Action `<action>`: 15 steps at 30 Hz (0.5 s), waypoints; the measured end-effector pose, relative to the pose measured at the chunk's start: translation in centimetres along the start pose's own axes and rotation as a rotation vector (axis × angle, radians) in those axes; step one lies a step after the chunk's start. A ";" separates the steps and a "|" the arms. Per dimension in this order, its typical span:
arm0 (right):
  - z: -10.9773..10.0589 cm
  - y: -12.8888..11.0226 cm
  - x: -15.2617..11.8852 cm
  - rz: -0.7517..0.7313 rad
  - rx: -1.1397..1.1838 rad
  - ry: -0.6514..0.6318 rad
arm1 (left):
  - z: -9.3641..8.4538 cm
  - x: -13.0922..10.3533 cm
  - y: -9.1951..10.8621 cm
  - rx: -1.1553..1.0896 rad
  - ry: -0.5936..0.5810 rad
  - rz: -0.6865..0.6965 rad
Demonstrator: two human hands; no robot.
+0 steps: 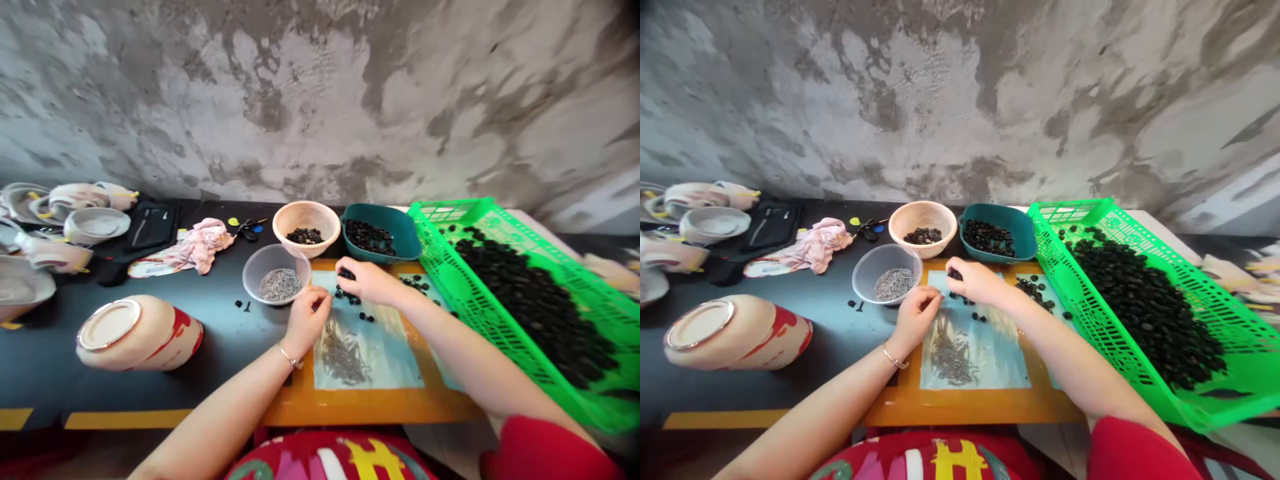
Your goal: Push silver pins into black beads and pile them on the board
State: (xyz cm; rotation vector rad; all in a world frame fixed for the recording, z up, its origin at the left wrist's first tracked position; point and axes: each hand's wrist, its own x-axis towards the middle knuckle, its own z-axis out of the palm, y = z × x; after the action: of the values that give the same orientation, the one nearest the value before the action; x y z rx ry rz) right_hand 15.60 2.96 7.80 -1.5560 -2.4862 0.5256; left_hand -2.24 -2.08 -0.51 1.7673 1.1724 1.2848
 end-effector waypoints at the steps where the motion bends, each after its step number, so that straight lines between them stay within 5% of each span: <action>1: 1.4 0.3 -0.3 0.016 -0.035 0.001 | 0.2 0.0 -0.3 -0.006 0.013 -0.018; 6: 6.1 1.0 -0.8 0.064 -0.166 0.061 | 1.1 -0.5 -2.0 -0.031 0.035 -0.050; 15: 7.5 0.5 -1.5 0.047 -0.275 0.121 | 1.0 -0.8 -2.2 0.116 -0.053 -0.036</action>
State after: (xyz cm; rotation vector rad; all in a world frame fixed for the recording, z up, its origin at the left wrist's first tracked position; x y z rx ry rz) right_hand 14.33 0.25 0.78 -1.6879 -2.5177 0.0921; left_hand -2.01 -1.93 -3.04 1.8430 1.2657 1.1623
